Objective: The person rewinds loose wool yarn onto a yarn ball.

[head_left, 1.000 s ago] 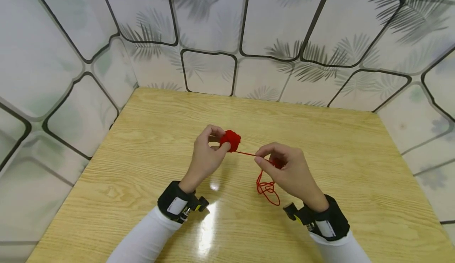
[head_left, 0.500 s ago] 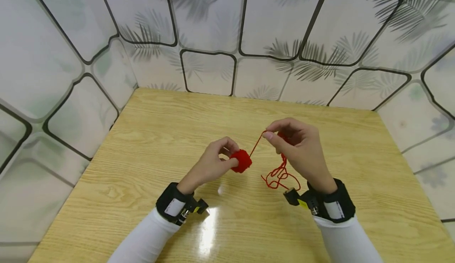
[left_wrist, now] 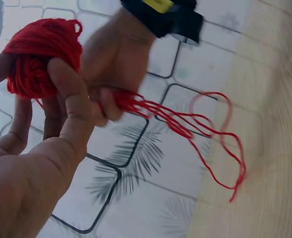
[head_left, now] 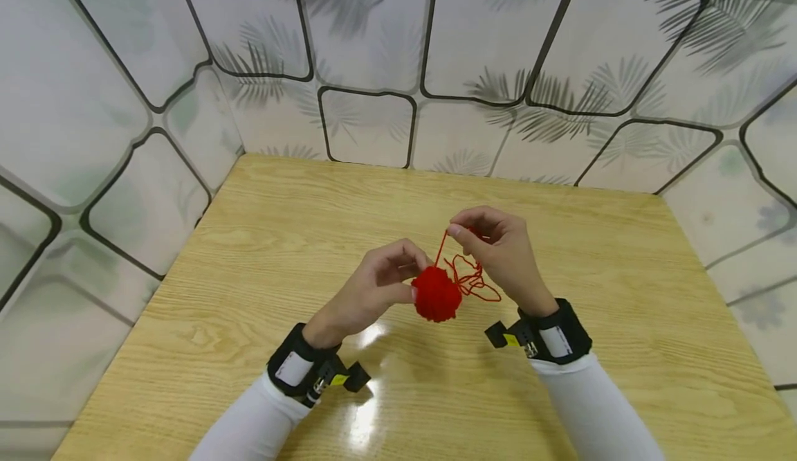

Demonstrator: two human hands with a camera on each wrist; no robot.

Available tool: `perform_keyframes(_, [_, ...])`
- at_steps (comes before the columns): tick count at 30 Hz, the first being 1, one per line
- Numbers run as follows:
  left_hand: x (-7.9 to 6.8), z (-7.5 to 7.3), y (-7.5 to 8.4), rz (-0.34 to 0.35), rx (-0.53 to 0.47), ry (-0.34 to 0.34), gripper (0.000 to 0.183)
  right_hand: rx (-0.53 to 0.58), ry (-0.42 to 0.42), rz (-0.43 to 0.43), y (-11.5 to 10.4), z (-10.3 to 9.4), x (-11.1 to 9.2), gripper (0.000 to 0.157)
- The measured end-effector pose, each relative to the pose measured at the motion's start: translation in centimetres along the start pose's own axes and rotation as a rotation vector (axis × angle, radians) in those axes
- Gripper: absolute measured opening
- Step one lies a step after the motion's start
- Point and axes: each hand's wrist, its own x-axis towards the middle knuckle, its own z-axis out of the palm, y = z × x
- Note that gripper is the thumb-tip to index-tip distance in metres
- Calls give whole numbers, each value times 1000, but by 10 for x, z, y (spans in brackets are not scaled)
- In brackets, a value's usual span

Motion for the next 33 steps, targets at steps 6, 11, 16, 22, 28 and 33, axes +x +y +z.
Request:
perform_keyframes(6, [5,0,5,35,-163,155,20,37,-60,66,13,14,-11,16])
perform_keyframes(11, [10,-2,1,46,-221,379,23,77,-96,131,21,25,-24,15])
perform_keyframes(16, [16,-6,-7,92,-168,603,27,43,-130,145,23,29,-38,13])
perform_keyframes(22, [20,-14,-16,196,99,780,26,5,-129,95,17,22,-48,10])
perform_keyframes(28, [17,-14,-11,158,421,722,22,-39,-104,30,20,8,-52,12])
perform_keyframes(33, [13,-12,-11,75,624,614,23,-69,-32,-35,10,-7,-47,13])
